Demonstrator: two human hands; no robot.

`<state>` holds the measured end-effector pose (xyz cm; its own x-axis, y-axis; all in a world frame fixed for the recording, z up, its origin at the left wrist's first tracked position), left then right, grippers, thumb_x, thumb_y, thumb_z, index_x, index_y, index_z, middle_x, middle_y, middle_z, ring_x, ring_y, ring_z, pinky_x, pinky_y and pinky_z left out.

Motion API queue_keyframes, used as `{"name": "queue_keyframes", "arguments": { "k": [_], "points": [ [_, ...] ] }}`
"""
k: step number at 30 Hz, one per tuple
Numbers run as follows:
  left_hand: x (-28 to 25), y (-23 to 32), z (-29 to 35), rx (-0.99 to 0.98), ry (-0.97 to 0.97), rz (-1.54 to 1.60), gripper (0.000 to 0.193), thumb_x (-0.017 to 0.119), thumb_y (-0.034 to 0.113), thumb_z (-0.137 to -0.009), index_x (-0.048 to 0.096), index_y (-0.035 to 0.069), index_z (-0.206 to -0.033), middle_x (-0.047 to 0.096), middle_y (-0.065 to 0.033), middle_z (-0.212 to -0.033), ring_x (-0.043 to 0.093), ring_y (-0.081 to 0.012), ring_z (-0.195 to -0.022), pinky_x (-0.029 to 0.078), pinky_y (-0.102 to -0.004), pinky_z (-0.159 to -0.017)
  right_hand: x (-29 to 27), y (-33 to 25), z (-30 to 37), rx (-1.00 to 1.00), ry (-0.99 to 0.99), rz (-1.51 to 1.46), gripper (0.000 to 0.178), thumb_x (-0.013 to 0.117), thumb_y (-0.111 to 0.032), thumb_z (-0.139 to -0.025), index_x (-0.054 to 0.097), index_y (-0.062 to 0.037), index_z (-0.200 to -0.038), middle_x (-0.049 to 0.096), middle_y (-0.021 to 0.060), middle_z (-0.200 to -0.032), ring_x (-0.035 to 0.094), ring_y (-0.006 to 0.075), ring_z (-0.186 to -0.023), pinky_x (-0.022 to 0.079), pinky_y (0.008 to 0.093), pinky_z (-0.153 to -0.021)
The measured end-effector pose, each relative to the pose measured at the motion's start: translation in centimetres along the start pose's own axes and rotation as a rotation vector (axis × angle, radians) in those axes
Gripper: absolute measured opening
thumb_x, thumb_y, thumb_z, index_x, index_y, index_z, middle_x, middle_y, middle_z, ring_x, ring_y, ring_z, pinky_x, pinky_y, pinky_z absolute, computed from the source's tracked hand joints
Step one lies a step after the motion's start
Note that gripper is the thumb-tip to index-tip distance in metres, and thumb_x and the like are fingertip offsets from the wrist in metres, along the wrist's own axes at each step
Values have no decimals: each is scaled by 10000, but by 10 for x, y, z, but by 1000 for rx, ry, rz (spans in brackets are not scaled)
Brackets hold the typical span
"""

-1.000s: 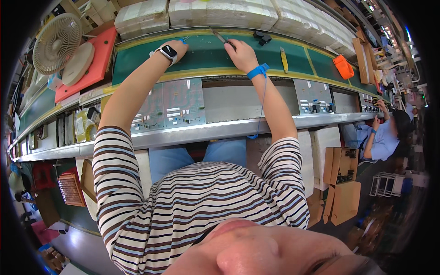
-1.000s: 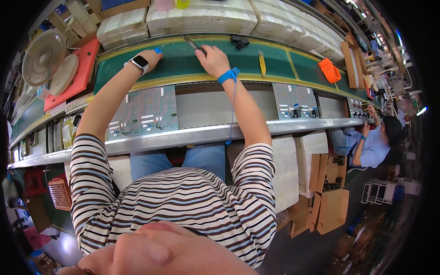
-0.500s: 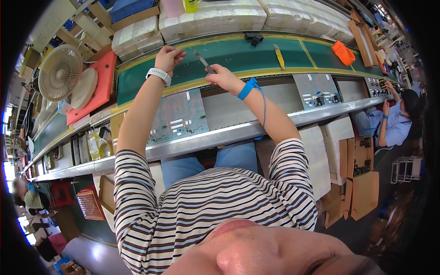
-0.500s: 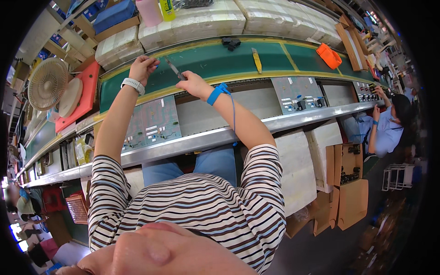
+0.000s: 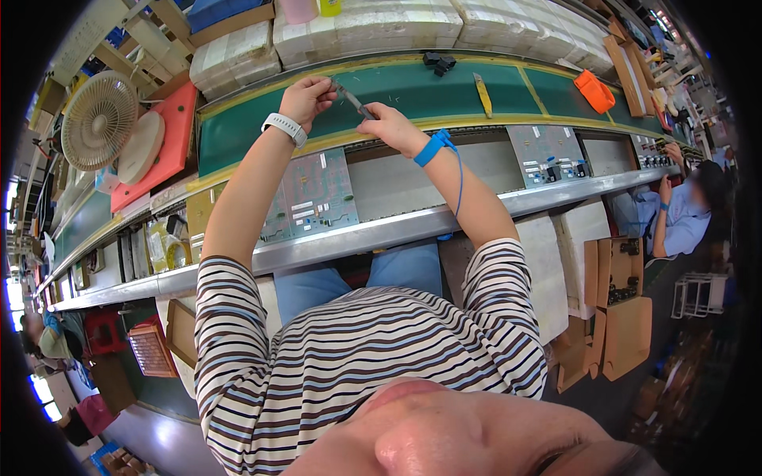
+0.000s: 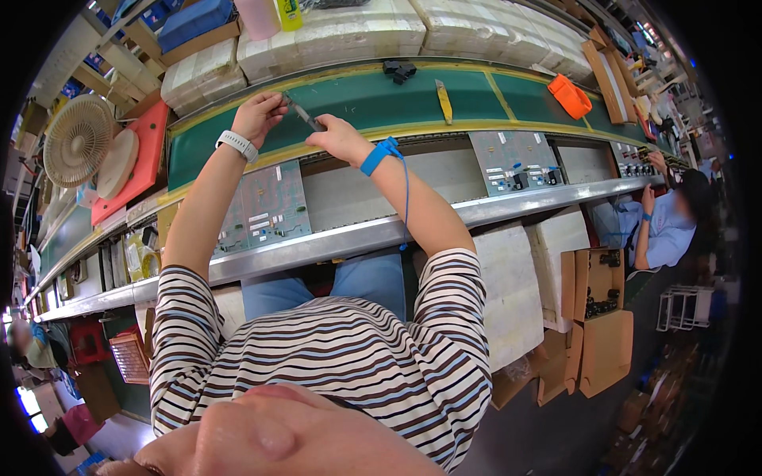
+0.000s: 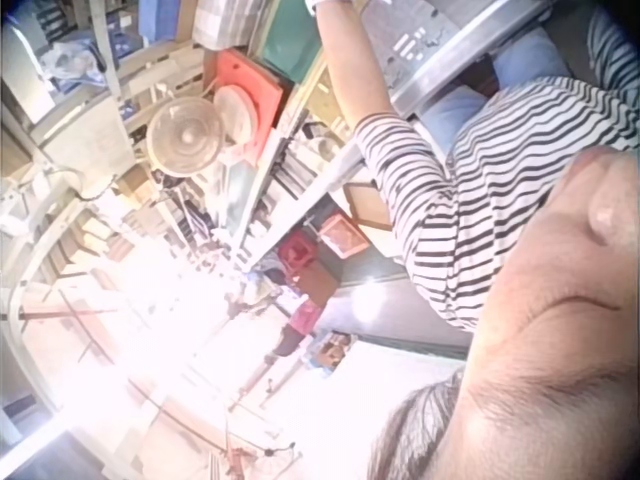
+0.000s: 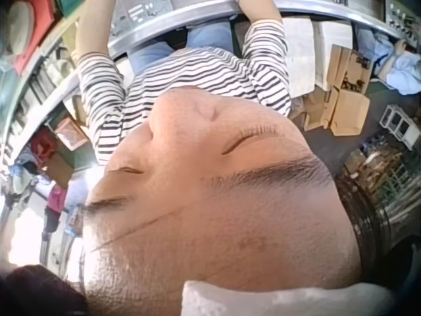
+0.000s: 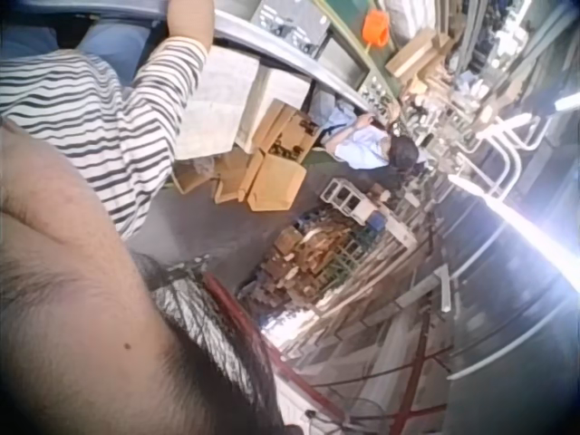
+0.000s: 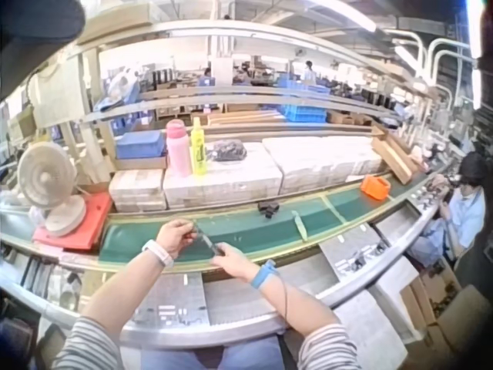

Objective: The person is assembling electronic components onto printed circuit boards (PCBs) at an assembly line station.

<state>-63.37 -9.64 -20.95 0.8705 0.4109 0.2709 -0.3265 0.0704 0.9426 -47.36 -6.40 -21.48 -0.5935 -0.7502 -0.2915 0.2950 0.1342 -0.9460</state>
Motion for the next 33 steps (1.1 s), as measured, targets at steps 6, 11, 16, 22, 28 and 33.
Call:
{"name": "queue_keyframes", "arguments": {
  "k": [6, 11, 16, 22, 28, 33],
  "points": [
    [-1, -3, -1, -31, -19, 2, 130, 523, 118, -892, 569, 28, -975, 599, -14, -835, 577, -84, -718, 495, -190, -632, -5, -1, -2, -20, -29, 21, 396, 644, -198, -722, 566, 44, -1026, 572, 81, -858, 513, 160, -792, 406, 270, -711],
    [-1, -7, -1, -40, -35, -21, 133, 524, 116, -893, 565, 23, -977, 593, -21, -825, 579, -88, -718, 502, -195, -641, -11, 0, -4, -41, -23, 53, 407, 651, -231, -693, 587, 56, -975, 588, 108, -791, 529, 181, -732, 415, 292, -674],
    [-4, -17, -7, -51, -26, 6, 123, 529, 102, -887, 560, 15, -969, 586, -33, -811, 582, -98, -700, 513, -199, -631, -14, -2, -10, -41, -28, 350, 334, 606, -226, -708, 607, 12, -941, 618, 176, -792, 591, 282, -739, 448, 345, -682],
    [-17, -38, -16, -108, 57, 47, 129, 520, 78, -882, 562, -23, -950, 588, -64, -814, 593, -132, -697, 519, -217, -597, -9, -5, -22, -18, -36, 605, 286, 574, -249, -744, 624, -21, -910, 621, 192, -833, 581, 345, -802, 448, 395, -712],
    [-27, -46, -12, -240, 58, -103, 115, 547, 90, -862, 562, 5, -938, 620, -82, -844, 621, -147, -719, 517, -215, -593, -8, 0, -28, 120, -82, 731, 318, 588, -274, -743, 635, -15, -920, 626, 199, -868, 591, 345, -834, 457, 394, -748],
    [-63, -24, -24, -148, 118, -350, 142, 527, 86, -848, 565, 13, -963, 645, -110, -854, 636, -159, -702, 513, -228, -595, -9, -10, -30, 123, -80, 893, 302, 557, -221, -719, 628, 18, -889, 624, 218, -893, 599, 354, -858, 471, 396, -773]
  ]
}}
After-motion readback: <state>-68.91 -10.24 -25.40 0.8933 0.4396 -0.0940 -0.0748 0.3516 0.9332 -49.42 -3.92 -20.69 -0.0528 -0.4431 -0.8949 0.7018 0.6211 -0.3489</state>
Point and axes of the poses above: each hand's wrist, its own z-axis away from the middle knuckle, its own x-axis out of the palm, y = z × x, the point moved 8 cm from there along -z, towards the middle knuckle
